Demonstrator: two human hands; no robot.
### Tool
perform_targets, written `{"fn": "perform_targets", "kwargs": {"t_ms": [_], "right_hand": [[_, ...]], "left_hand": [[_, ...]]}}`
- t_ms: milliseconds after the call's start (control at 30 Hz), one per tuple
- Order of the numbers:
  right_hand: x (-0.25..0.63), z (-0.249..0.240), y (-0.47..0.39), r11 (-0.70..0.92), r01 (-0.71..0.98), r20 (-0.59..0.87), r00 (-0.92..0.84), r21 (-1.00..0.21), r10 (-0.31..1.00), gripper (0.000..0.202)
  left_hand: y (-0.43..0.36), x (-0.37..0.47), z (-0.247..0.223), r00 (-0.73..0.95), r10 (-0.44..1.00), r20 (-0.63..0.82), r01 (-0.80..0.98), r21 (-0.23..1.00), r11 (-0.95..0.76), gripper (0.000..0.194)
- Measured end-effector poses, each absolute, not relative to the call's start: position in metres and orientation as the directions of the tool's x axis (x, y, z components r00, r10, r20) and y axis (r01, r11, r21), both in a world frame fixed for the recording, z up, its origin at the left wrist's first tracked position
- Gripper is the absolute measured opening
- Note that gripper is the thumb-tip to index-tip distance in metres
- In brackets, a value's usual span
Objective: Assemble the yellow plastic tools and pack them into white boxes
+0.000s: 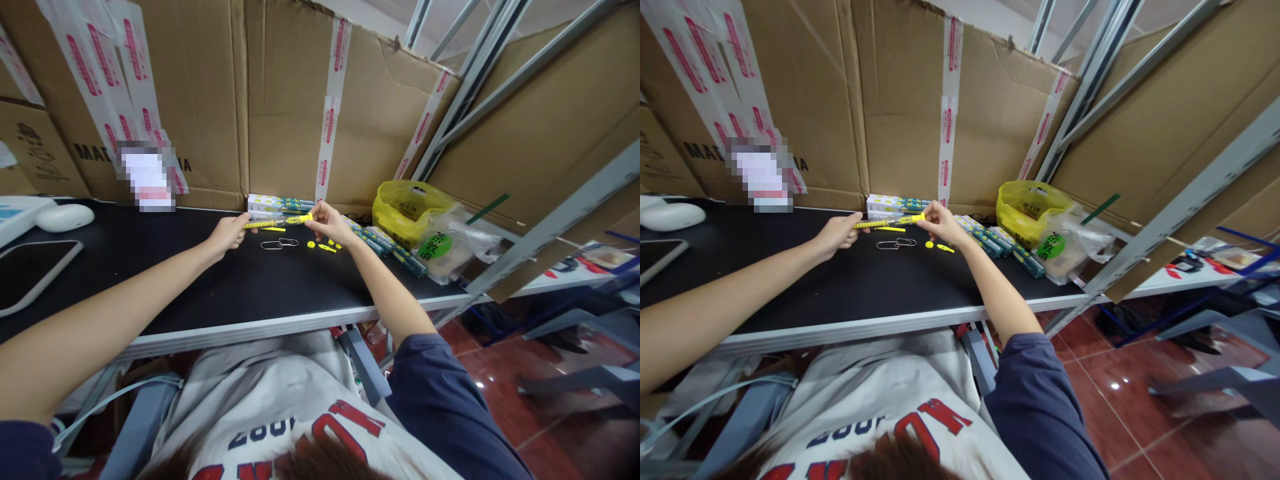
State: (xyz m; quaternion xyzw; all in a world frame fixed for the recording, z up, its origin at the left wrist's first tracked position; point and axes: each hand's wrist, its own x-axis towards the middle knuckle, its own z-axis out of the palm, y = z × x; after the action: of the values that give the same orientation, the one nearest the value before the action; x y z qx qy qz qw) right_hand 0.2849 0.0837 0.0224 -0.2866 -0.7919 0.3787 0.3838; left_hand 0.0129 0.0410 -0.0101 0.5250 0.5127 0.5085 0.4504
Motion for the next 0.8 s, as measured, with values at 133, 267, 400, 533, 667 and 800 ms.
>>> {"fn": "perform_targets", "kwargs": {"t_ms": [133, 267, 400, 533, 667, 800], "right_hand": [[0.286, 0.022, 0.087, 0.577, 0.142, 0.427, -0.536, -0.804, 0.728, 0.051], [0.286, 0.023, 0.086, 0.606, 0.166, 0.449, -0.527, -0.778, 0.722, 0.051], [0.286, 0.025, 0.082, 0.620, 0.190, 0.462, -0.512, -0.761, 0.724, 0.052], [0.286, 0.027, 0.078, 0.608, 0.257, 0.427, -0.514, -0.751, 0.744, 0.048], [0.287, 0.027, 0.076, 0.592, 0.293, 0.386, -0.532, -0.751, 0.754, 0.047], [0.285, 0.026, 0.074, 0.571, 0.297, 0.352, -0.549, -0.765, 0.758, 0.052]], "left_hand": [[0.042, 0.012, -0.012, -0.033, 0.997, 0.074, 0.082, 0.994, -0.071, 0.038], [0.039, 0.014, -0.009, -0.035, 0.998, 0.046, 0.072, 0.996, -0.043, 0.039], [0.039, 0.014, -0.008, -0.044, 0.998, 0.043, 0.067, 0.997, -0.040, 0.041], [0.042, 0.012, -0.011, -0.030, 0.998, 0.052, 0.070, 0.996, -0.050, 0.041], [0.043, 0.011, -0.013, -0.017, 0.998, 0.058, 0.068, 0.996, -0.057, 0.040], [0.042, 0.012, -0.013, -0.014, 0.999, 0.043, 0.066, 0.997, -0.042, 0.040]]}}
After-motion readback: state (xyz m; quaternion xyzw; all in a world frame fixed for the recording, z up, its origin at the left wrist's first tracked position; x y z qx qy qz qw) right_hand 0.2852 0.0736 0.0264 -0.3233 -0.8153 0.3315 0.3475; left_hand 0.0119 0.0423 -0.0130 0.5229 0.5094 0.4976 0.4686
